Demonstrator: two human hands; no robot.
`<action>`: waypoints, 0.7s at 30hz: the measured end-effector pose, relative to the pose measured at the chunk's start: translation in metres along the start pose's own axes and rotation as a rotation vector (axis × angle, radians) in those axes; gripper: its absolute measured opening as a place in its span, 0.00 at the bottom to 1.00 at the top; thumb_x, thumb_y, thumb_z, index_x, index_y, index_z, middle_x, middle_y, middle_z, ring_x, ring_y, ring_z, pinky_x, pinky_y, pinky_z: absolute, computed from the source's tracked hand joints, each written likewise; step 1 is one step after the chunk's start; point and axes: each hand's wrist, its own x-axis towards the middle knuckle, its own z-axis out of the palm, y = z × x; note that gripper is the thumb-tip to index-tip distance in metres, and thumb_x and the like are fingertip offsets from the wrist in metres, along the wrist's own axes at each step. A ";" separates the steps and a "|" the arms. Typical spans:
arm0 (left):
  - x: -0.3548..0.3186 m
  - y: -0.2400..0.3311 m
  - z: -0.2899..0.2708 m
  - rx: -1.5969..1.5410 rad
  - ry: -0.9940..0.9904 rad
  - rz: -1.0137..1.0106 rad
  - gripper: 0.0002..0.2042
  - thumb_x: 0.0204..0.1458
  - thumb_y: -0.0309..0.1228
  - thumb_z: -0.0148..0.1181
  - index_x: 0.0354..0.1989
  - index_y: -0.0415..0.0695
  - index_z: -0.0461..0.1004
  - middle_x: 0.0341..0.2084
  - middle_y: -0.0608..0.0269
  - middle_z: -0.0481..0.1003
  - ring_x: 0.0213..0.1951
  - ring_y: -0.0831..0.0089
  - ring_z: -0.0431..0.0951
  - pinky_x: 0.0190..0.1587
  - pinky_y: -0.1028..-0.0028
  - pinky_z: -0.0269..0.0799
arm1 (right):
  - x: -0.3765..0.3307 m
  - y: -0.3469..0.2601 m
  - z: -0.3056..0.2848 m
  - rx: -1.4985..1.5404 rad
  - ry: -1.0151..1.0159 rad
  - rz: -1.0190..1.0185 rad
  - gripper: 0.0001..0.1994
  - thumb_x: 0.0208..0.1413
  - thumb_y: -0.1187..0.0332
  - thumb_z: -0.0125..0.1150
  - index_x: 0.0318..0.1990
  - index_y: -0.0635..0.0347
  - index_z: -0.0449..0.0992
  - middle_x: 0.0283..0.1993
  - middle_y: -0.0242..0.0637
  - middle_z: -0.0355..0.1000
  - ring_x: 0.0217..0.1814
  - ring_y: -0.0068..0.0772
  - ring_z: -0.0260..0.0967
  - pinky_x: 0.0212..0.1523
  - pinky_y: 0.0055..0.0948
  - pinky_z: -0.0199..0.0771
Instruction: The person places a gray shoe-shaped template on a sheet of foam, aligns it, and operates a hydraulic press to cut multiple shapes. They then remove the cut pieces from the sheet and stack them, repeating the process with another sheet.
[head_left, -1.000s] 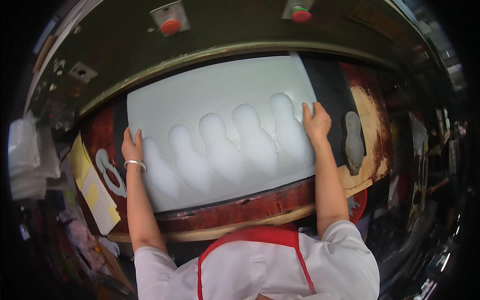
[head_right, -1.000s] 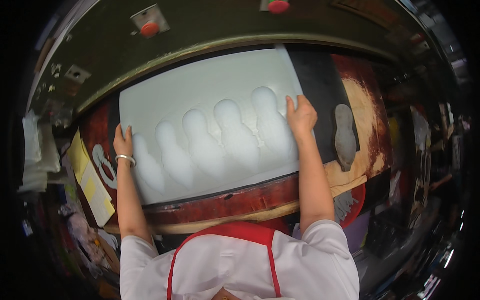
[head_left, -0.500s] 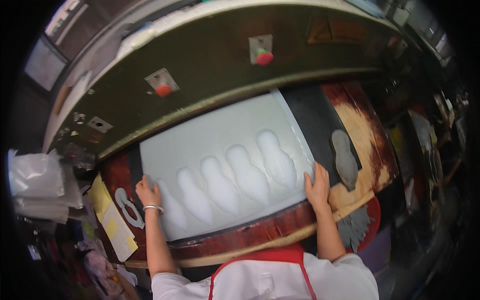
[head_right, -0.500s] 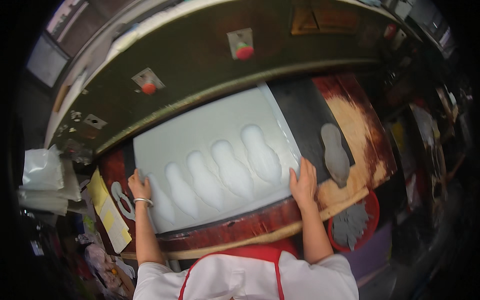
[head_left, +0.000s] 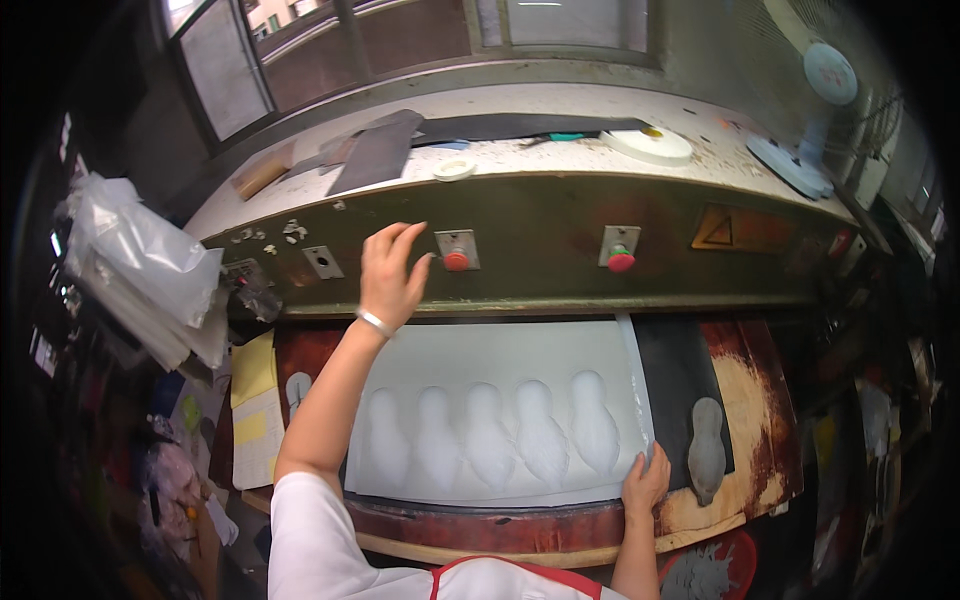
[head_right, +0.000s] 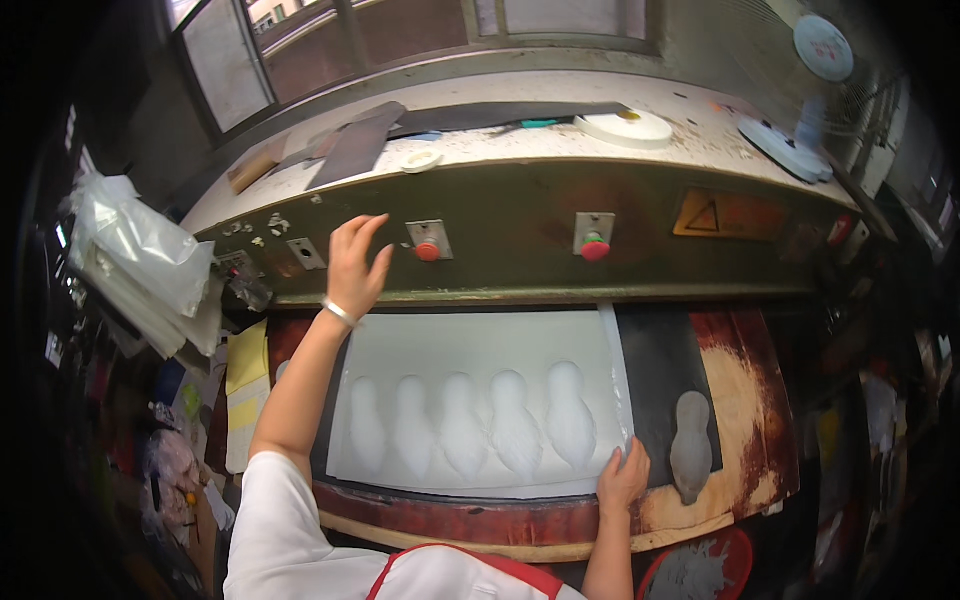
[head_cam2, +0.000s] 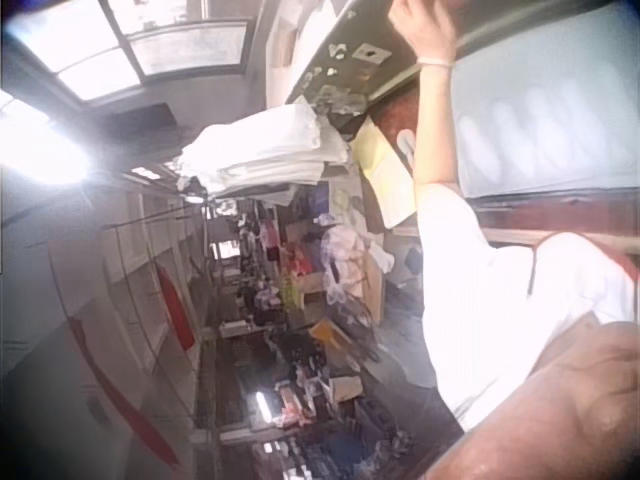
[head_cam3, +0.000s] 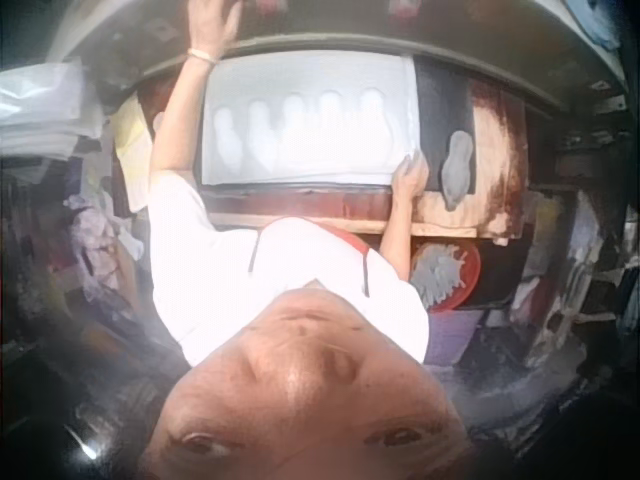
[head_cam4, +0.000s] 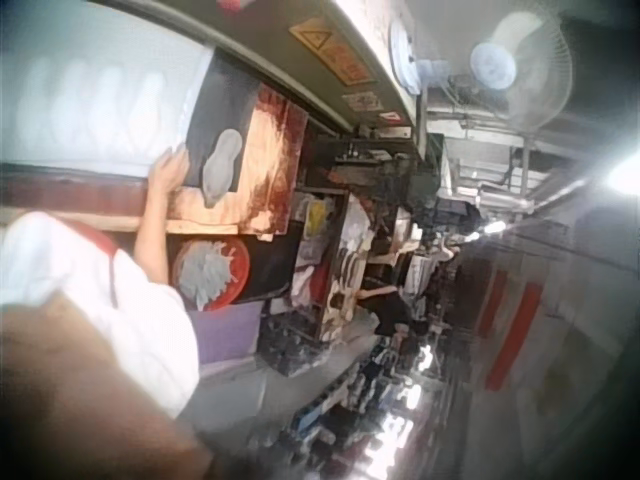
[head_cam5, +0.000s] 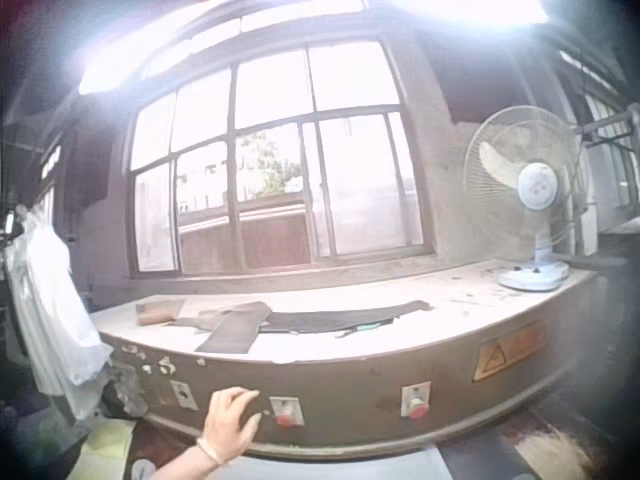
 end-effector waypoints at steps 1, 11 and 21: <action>0.009 -0.001 0.003 0.006 -0.016 0.003 0.21 0.45 0.25 0.61 0.50 0.43 0.70 0.44 0.54 0.68 0.48 0.56 0.67 0.51 0.63 0.64 | 0.001 0.000 0.001 0.021 0.007 0.001 0.16 0.53 0.72 0.55 0.49 0.69 0.69 0.48 0.52 0.69 0.49 0.56 0.65 0.49 0.45 0.65; 0.070 -0.100 0.015 0.322 0.007 -0.058 0.12 0.54 0.36 0.54 0.44 0.47 0.76 0.44 0.49 0.72 0.48 0.52 0.69 0.51 0.61 0.63 | 0.011 0.000 0.015 -0.017 0.047 0.046 0.15 0.52 0.73 0.56 0.47 0.66 0.71 0.46 0.50 0.71 0.49 0.54 0.66 0.49 0.43 0.66; 0.124 -0.173 -0.001 0.179 -0.248 -0.412 0.11 0.51 0.36 0.54 0.35 0.44 0.79 0.31 0.51 0.78 0.38 0.52 0.78 0.44 0.60 0.72 | 0.032 -0.003 0.035 -0.009 0.059 0.090 0.12 0.48 0.74 0.57 0.41 0.66 0.72 0.45 0.48 0.72 0.48 0.52 0.67 0.49 0.43 0.67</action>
